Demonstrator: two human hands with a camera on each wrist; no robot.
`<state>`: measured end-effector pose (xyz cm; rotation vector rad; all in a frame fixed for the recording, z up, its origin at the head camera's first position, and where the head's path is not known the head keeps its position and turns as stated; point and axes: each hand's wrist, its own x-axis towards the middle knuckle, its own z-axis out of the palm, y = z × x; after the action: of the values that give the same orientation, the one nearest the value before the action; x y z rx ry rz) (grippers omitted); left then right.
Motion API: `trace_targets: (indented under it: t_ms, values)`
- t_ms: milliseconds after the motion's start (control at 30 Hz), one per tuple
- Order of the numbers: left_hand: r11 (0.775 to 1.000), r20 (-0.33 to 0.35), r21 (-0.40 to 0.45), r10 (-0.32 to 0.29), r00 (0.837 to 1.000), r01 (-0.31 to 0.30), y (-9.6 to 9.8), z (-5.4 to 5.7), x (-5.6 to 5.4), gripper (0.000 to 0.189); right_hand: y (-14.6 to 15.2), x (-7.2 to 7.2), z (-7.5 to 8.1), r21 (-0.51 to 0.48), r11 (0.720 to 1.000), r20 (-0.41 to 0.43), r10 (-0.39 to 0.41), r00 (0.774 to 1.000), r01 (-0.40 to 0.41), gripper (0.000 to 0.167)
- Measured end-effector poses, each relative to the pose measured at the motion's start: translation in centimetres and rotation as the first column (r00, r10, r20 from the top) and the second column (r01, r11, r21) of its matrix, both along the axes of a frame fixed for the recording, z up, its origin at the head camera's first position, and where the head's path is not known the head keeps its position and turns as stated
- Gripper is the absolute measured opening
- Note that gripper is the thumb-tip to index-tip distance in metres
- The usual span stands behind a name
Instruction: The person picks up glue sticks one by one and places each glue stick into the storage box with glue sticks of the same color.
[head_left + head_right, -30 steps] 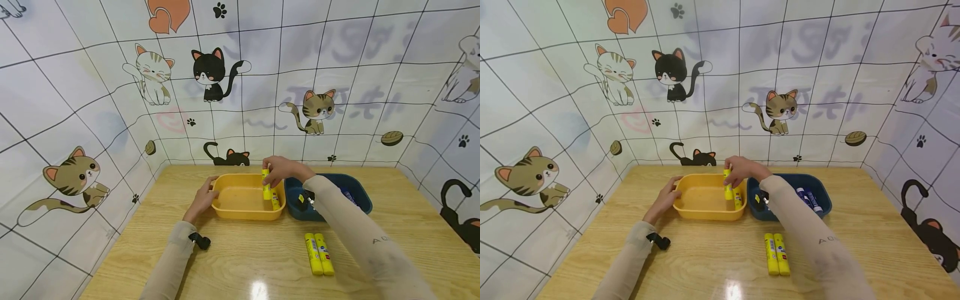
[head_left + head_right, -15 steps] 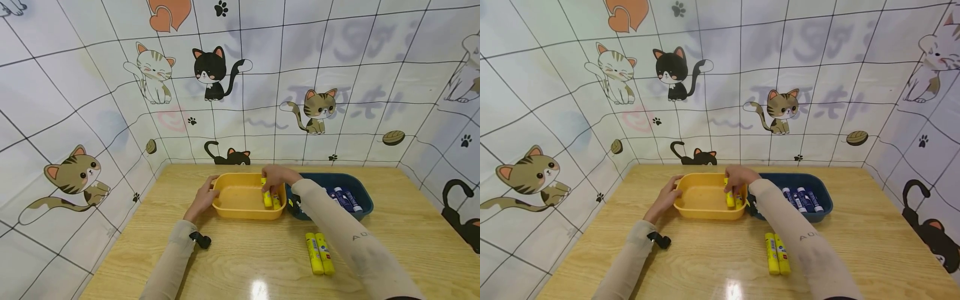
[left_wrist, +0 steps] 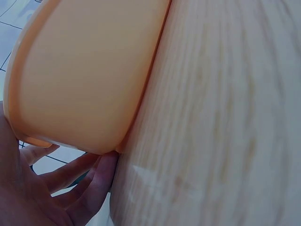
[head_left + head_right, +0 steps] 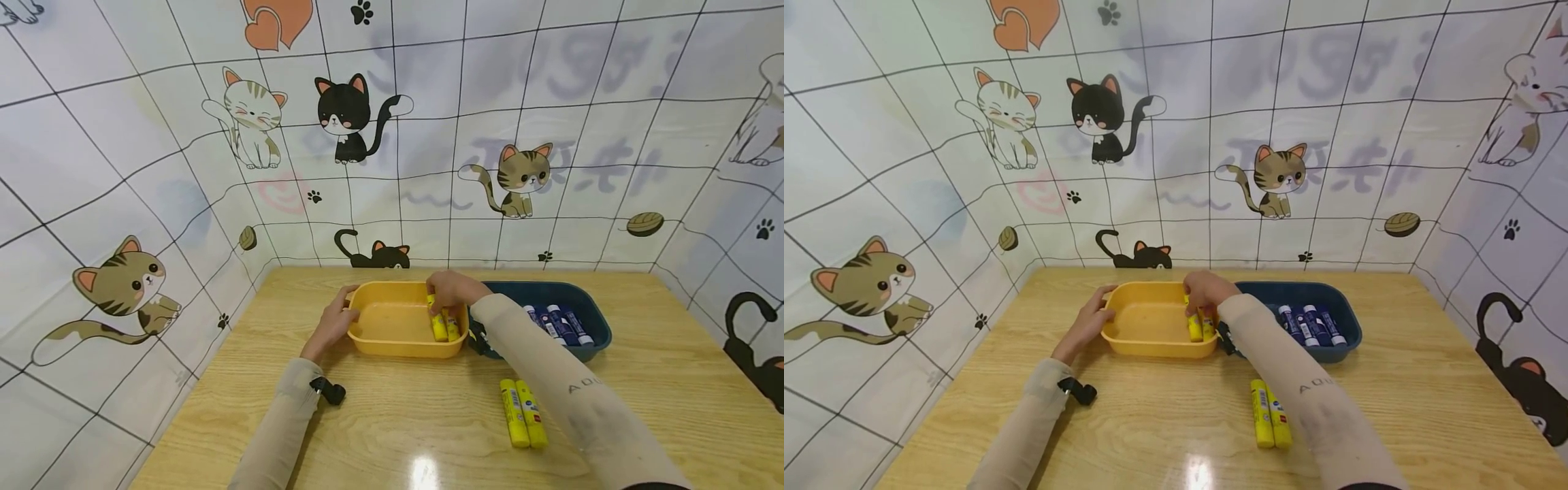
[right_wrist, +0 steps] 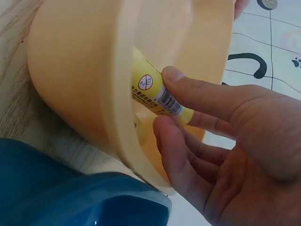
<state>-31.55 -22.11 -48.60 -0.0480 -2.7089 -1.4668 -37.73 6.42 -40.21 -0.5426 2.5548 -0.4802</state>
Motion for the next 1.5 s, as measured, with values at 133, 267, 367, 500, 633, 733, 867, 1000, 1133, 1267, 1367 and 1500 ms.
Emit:
trace_targets:
  t_ms: [133, 267, 367, 500, 633, 733, 867, 1000, 1133, 1267, 1367, 1500]
  values:
    - [1.0, 0.009, 0.003, 0.002, 1.0, -0.002, 0.1, 0.0, 0.1, 0.068, 0.0, -0.1, -0.4, 0.073, 0.997, -0.033, 0.004, 0.999, -0.001, 0.046]
    - [1.0, 0.011, 0.01, -0.008, 1.0, 0.007, 0.1, 0.0, 0.1, 0.068, 0.2, -0.2, -0.8, 0.088, 0.996, -0.016, 0.017, 1.0, -0.015, 0.027]
    - [1.0, 0.008, 0.011, -0.013, 1.0, 0.013, 0.1, -0.1, 0.0, 0.067, 0.4, -0.3, -1.0, 0.072, 0.997, 0.004, 0.036, 0.999, -0.036, 0.018]
    - [1.0, 0.004, 0.014, -0.01, 1.0, 0.01, -0.1, -0.2, -0.1, 0.068, 0.6, -0.6, -0.8, 0.062, 0.997, -0.001, 0.051, 0.999, -0.051, 0.021]
    - [1.0, -0.001, 0.014, -0.007, 1.0, 0.007, -0.1, -0.2, -0.1, 0.067, 1.1, -0.1, 0.2, 0.031, 0.996, -0.057, 0.08, 0.995, -0.079, 0.039]
    - [1.0, -0.001, 0.014, -0.008, 1.0, 0.008, -0.1, -0.1, -0.1, 0.067, 2.1, 1.0, 1.3, -0.047, 0.993, -0.091, 0.106, 0.99, -0.111, 0.05]
    - [1.0, 0.0, 0.014, -0.007, 1.0, 0.007, -0.1, -0.1, 0.0, 0.067, 4.3, 3.6, 2.7, -0.195, 0.968, -0.124, 0.135, 0.983, -0.157, 0.042]
    - [1.0, 0.006, 0.011, -0.01, 1.0, 0.01, -0.2, 0.0, 0.0, 0.067, 7.4, 6.9, 3.5, -0.271, 0.943, -0.142, 0.161, 0.977, -0.195, 0.035]
    - [1.0, 0.006, 0.014, -0.012, 1.0, 0.012, -0.1, 0.2, -0.1, 0.067, 11.2, 9.7, 3.4, -0.279, 0.934, -0.112, 0.2, 0.973, -0.224, 0.039]
    - [1.0, 0.001, 0.01, -0.005, 1.0, 0.005, -0.2, -0.1, -0.3, 0.067, 13.8, 11.9, 2.6, -0.271, 0.93, -0.096, 0.23, 0.969, -0.248, 0.038]
    - [1.0, 0.004, 0.008, -0.004, 1.0, 0.004, -0.2, -0.2, -0.3, 0.067, 15.1, 13.3, 1.8, -0.244, 0.939, -0.099, 0.224, 0.969, -0.242, 0.036]
    - [1.0, 0.011, 0.004, -0.001, 1.0, 0.001, -0.1, -0.1, -0.2, 0.067, 16.1, 14.6, 1.0, -0.219, 0.963, -0.005, 0.163, 0.987, -0.16, 0.041]
